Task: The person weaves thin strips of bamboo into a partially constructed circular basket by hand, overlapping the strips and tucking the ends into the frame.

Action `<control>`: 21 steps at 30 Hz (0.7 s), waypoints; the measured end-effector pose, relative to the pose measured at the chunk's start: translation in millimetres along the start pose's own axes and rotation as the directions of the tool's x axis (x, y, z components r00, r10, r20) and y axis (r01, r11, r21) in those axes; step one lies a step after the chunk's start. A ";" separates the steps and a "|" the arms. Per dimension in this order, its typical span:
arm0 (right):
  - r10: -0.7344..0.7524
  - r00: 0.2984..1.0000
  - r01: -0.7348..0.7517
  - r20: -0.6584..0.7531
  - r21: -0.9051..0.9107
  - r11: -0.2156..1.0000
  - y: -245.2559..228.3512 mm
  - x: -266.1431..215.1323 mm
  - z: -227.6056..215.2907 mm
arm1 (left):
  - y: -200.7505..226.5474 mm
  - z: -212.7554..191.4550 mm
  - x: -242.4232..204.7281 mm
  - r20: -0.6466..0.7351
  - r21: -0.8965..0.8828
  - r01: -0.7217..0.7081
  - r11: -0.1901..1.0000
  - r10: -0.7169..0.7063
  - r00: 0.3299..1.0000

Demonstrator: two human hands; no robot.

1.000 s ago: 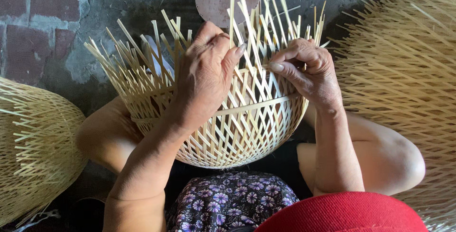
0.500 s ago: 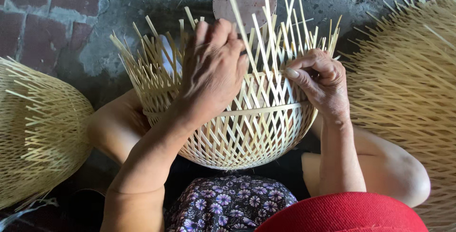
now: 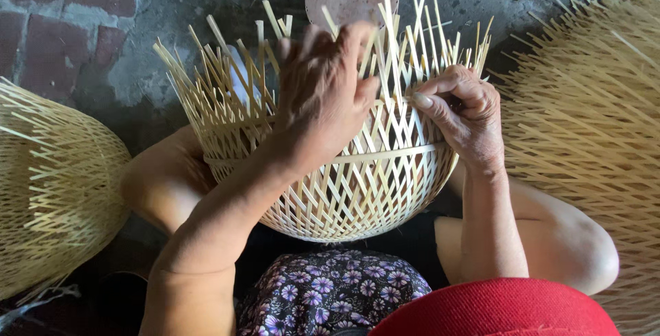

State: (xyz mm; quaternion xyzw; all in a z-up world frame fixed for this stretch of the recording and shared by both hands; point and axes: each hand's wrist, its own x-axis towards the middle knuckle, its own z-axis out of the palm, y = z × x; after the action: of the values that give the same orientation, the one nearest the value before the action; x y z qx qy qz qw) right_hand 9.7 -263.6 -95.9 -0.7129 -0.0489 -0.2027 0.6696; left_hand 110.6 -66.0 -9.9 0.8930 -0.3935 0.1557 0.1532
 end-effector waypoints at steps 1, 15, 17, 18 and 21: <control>-0.012 1.000 0.012 0.004 -0.024 1.000 -0.3 1.4 -0.4 | -0.4 1.5 1.1 -0.020 -0.140 0.009 0.990 -0.012 1.000; -0.028 1.000 0.028 0.014 -0.033 0.999 -3.1 4.0 0.3 | 13.2 5.6 8.6 -0.078 -0.066 -0.057 0.996 0.052 0.996; -0.024 1.000 0.024 0.014 -0.042 0.999 -3.8 3.9 0.0 | 9.1 10.7 8.2 -0.055 -0.322 -0.027 0.946 0.010 0.998; -0.021 1.000 0.022 0.011 -0.046 0.999 -4.0 4.1 -0.6 | 6.8 14.0 8.9 -0.038 -0.443 -0.012 0.896 -0.006 0.999; -0.040 0.999 0.041 0.022 -0.076 0.996 -2.5 4.5 -1.3 | -4.0 19.5 11.8 -0.012 -0.663 -0.051 0.747 0.058 0.998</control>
State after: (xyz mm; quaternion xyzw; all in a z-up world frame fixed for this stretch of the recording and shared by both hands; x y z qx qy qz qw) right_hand 12.7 -265.5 -92.0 -0.7389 -0.0623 -0.2108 0.6370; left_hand 124.3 -78.8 -23.4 0.7695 -0.4497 0.0062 0.4534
